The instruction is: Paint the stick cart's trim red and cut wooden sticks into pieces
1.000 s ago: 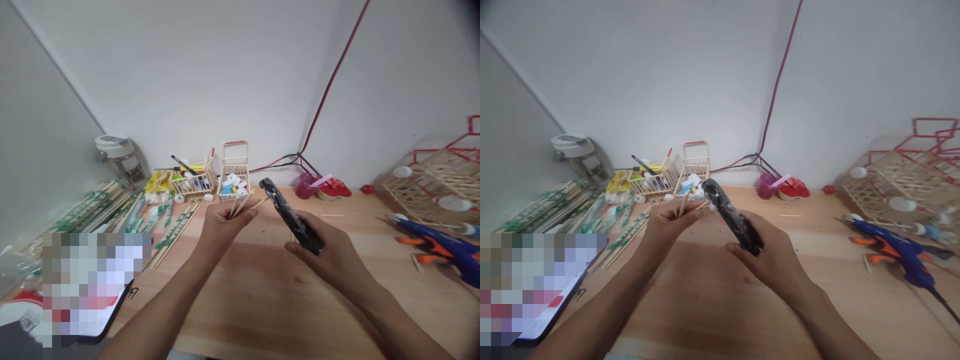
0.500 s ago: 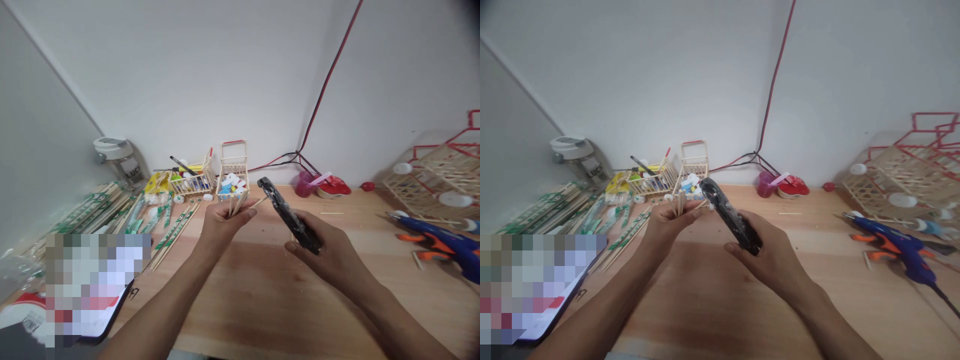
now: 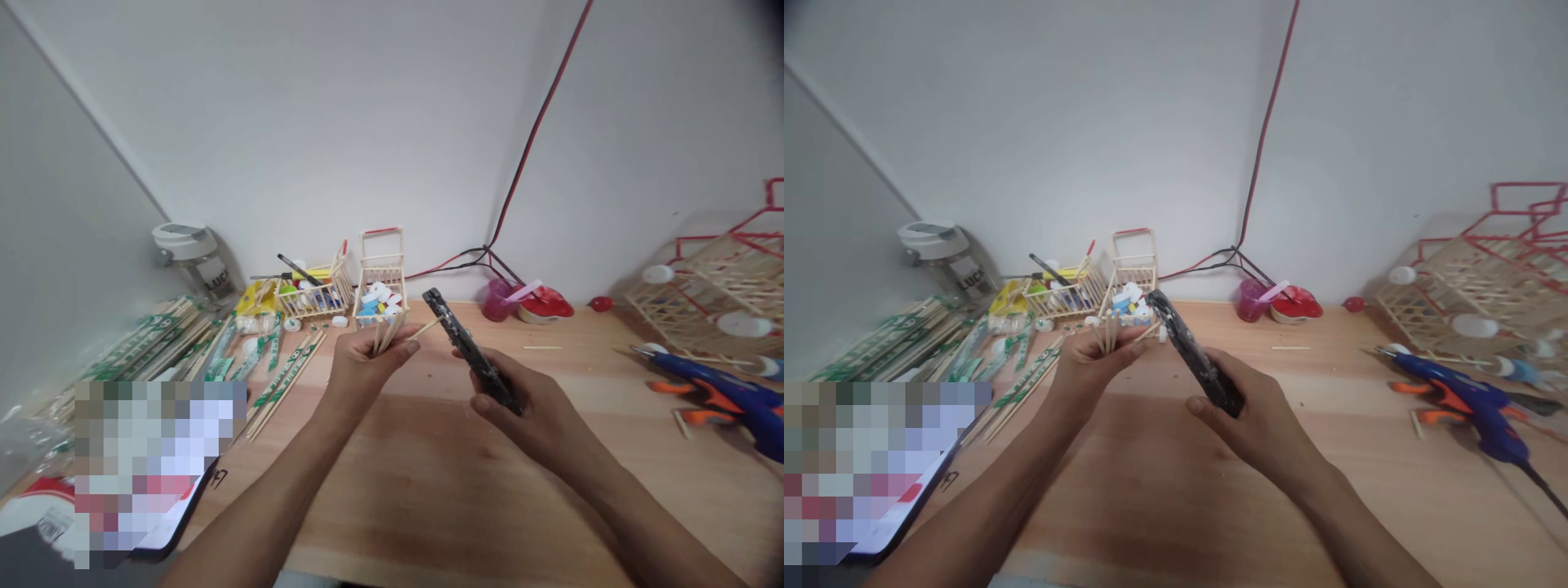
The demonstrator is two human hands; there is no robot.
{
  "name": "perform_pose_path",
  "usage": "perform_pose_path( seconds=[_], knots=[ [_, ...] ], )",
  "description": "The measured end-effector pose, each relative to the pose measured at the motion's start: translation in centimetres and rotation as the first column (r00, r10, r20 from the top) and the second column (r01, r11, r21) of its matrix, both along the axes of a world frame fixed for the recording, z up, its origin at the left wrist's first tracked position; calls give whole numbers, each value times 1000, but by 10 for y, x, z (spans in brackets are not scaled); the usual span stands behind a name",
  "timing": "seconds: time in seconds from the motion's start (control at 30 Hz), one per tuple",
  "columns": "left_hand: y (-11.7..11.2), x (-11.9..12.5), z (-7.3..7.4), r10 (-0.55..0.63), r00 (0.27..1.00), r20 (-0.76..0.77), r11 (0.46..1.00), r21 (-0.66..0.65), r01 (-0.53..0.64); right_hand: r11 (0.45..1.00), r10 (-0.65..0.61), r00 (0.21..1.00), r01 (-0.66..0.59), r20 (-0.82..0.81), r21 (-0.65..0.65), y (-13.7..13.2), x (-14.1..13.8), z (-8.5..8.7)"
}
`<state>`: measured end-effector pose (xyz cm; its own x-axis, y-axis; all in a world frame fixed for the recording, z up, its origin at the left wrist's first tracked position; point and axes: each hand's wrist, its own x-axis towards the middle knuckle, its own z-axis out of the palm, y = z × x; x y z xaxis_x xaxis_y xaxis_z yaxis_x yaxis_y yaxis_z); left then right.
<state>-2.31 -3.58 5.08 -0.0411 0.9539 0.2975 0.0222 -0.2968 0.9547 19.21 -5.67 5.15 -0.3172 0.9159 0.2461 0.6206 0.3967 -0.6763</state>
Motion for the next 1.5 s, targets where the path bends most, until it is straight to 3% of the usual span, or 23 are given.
perform_pose_path(
  seconds=[0.63,0.9,1.13,1.5],
  knots=[
    [-1,0,-3,86,988,-129,990,119,-70,977,-155,983,138,99,161,-3,-2,-1],
    [-2,0,-2,96,982,-162,986,147,-72,979,-154,980,134,127,156,-4,-1,-2],
    [-6,1,3,222,929,-296,929,354,-110,984,-137,979,118,148,133,-3,-3,-4],
    [-10,2,7,258,911,-322,906,408,-112,1000,-20,997,19,70,24,-2,-3,0]
  ],
)
